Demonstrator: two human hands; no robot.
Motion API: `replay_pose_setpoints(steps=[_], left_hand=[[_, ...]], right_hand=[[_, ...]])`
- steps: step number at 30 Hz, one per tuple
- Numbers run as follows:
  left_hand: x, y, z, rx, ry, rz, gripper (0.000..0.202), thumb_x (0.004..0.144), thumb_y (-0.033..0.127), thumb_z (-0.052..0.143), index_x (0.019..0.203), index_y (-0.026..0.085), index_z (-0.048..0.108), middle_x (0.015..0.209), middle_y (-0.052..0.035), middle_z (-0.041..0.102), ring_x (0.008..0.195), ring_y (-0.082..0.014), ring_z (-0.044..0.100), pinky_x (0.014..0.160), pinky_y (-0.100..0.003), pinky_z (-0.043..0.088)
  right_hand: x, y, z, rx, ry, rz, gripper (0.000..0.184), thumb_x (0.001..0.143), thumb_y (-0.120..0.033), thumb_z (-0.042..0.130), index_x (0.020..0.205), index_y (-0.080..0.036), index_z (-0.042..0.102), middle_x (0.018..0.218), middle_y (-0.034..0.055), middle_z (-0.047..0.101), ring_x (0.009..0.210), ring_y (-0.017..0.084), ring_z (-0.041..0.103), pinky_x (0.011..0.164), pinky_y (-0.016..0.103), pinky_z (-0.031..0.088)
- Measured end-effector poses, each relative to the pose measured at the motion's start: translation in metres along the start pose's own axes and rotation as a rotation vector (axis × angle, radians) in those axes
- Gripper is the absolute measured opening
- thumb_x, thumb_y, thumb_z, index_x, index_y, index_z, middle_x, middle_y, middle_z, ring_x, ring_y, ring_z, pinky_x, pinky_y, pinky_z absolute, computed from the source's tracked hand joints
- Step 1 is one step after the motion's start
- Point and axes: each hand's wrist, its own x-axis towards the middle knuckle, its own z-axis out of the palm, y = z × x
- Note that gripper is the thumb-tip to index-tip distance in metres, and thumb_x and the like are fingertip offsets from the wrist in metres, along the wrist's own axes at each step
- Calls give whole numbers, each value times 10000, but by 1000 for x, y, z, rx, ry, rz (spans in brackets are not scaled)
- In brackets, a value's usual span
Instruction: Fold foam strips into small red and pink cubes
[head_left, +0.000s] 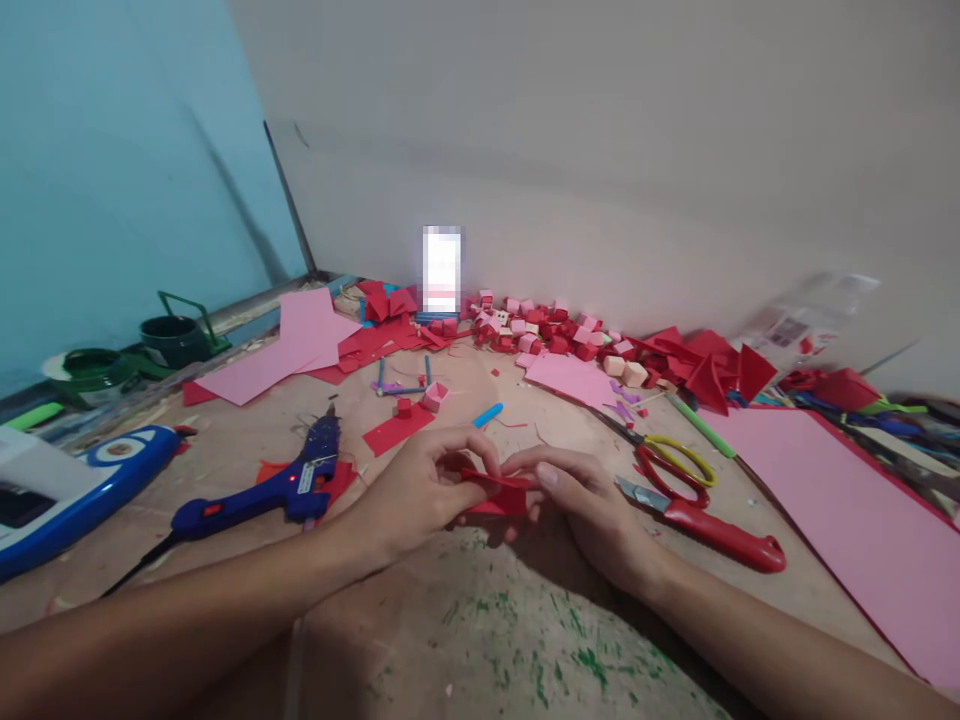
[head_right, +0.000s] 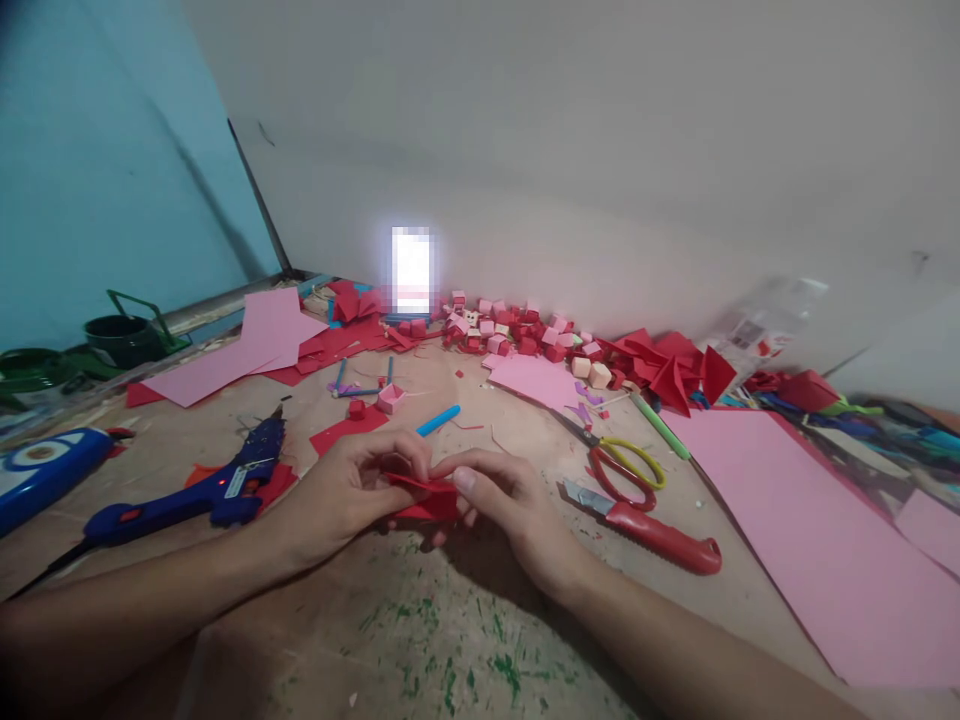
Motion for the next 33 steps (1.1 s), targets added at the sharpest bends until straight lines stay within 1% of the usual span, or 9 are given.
replay_pose_setpoints(steps=[3,6,11,14,17,20,24,29,33], left_hand=[[-1,0,1,0,6,44,66,737,144,707,711,167,650,875,-4,639,744,-158,692,662,-260,562],[-2,0,2,-24,-26,15,88,764,167,727,797,171,646,882,-9,659,706,-168,705,680,-301,572],[-1,2,1,-87,-94,-24,437,774,262,803,1120,208,542,852,-18,731,797,-190,704,690,-272,515],[-1,0,0,-84,-51,-15,348,857,368,730,1096,207,535,798,16,654,704,-144,633,590,-229,454],[-1,-4,-3,-44,35,-10,302,890,381,693,1081,226,518,843,34,575,647,-118,566,566,-235,446],[0,-6,-8,24,106,37,243,882,356,692,1008,231,526,920,17,574,753,-149,597,660,-278,483],[2,-3,-11,235,136,117,212,873,387,682,805,187,655,858,-21,651,862,-210,623,792,-336,472],[4,-2,-11,265,120,97,220,846,371,699,793,173,779,1013,-77,755,892,-252,701,798,-362,495],[3,-4,-13,207,141,119,198,846,358,718,811,184,804,1207,-96,730,1071,-292,693,867,-377,515]], right_hand=[[2,-1,3,32,-2,68,289,839,-463,816,912,-184,787,728,21,739,578,161,707,605,287,582],[4,0,5,57,25,104,280,788,-409,874,917,-182,773,732,31,764,592,161,716,629,281,579],[6,5,4,135,150,65,288,814,-397,860,1000,-195,772,681,21,752,588,138,688,576,227,523],[6,6,3,70,172,40,308,812,-401,861,1032,-204,774,735,29,770,627,154,702,608,251,540],[6,5,3,-29,238,17,319,778,-408,882,1006,-205,788,847,51,802,671,154,706,623,247,546],[5,4,3,-94,290,-7,324,756,-419,889,979,-202,799,903,66,811,717,162,705,625,241,552],[5,3,3,-142,308,-37,302,748,-415,885,945,-198,811,930,72,809,728,164,695,633,247,569],[5,0,6,-144,328,-40,261,718,-407,894,854,-200,811,793,39,794,629,143,674,593,240,566],[5,-2,6,-197,351,-20,259,704,-426,885,783,-190,812,730,48,787,611,155,674,595,259,568]])
